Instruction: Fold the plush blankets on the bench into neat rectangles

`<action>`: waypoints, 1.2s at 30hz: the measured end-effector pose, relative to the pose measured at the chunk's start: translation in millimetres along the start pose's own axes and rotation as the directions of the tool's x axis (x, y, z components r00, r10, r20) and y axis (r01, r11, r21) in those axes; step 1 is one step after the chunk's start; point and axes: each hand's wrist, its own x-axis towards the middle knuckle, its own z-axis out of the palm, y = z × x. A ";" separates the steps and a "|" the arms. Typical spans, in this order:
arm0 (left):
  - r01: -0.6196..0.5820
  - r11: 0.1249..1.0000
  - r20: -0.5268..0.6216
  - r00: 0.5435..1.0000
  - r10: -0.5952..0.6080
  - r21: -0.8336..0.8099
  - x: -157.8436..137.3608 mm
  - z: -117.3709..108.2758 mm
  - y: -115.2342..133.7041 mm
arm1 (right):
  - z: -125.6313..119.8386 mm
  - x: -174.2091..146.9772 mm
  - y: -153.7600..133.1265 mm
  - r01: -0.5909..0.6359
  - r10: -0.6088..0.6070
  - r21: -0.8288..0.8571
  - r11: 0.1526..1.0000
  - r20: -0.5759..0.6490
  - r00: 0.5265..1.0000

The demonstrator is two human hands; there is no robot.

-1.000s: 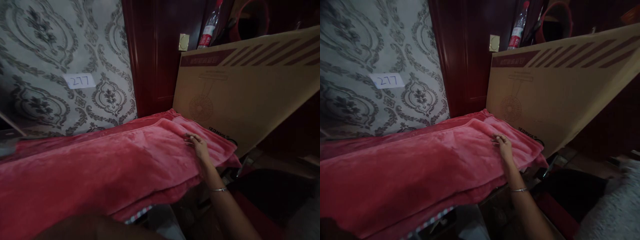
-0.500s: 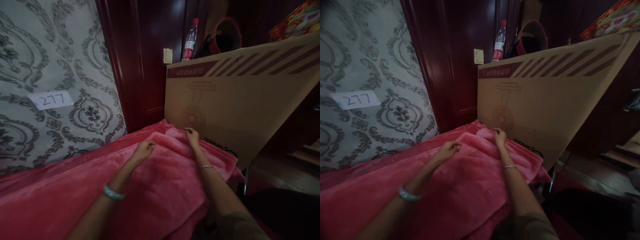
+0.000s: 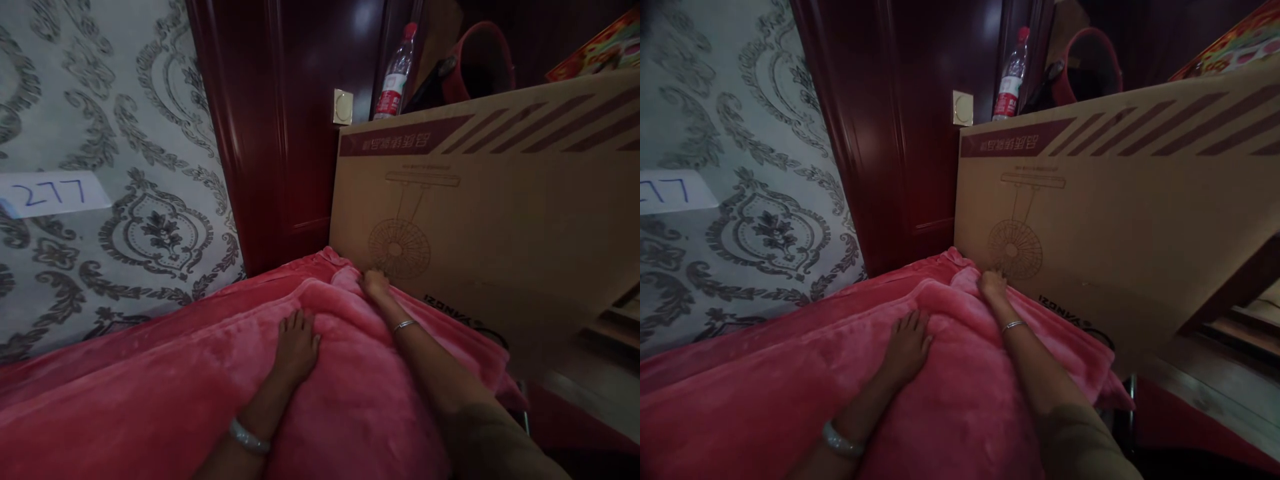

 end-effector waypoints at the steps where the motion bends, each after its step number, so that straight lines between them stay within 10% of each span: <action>1: 0.000 1.000 -0.002 1.000 0.000 -0.011 0.4 -0.7 0.0 | -0.1 -1.6 -0.7 0.013 -0.013 -0.009 1.000 -0.004 1.000; 8: -0.015 0.902 -0.159 0.985 -0.060 -0.431 6.2 -2.4 -8.5 | -14.8 -36.3 -6.4 0.207 -0.199 0.039 0.978 -0.150 0.968; 10: -0.038 0.697 -0.166 0.979 -0.117 -0.716 9.5 -3.6 -12.3 | -19.4 -59.1 -11.4 0.374 -0.353 0.082 0.924 -0.195 0.915; 14: 0.142 0.133 0.134 0.989 -0.065 -0.981 11.0 -11.0 -14.1 | -19.0 -113.3 -20.6 0.753 -0.727 0.239 0.613 -0.204 0.656; 17: 0.198 0.046 0.198 0.980 -0.011 -0.979 8.3 -19.2 -11.2 | -14.6 -131.2 -18.0 0.752 -0.809 0.452 0.480 -0.103 0.578; 19: 0.201 0.047 0.201 0.980 -0.005 -0.978 6.5 -23.7 -8.8 | -14.8 -121.3 -10.5 0.676 -0.748 0.529 0.513 -0.112 0.654; 22: 0.242 0.012 0.242 0.970 0.010 -0.970 5.5 -25.5 -6.6 | -21.0 -81.4 1.9 0.455 -0.432 0.426 0.782 -0.156 0.888; 24: 0.260 -0.002 0.259 0.966 0.020 -0.966 6.2 -23.2 -6.7 | -24.5 -50.8 5.3 0.283 -0.250 0.310 0.908 -0.144 0.958; 31: 0.232 0.024 0.233 0.972 0.018 -0.972 9.8 -13.1 -11.7 | -12.4 -3.1 -9.8 0.081 -0.092 0.177 0.981 0.051 0.994; 36: 0.228 -0.027 0.227 0.974 0.014 -0.973 7.4 -17.3 -7.7 | -27.2 -5.5 -12.5 0.059 -0.035 0.201 0.978 -0.121 0.992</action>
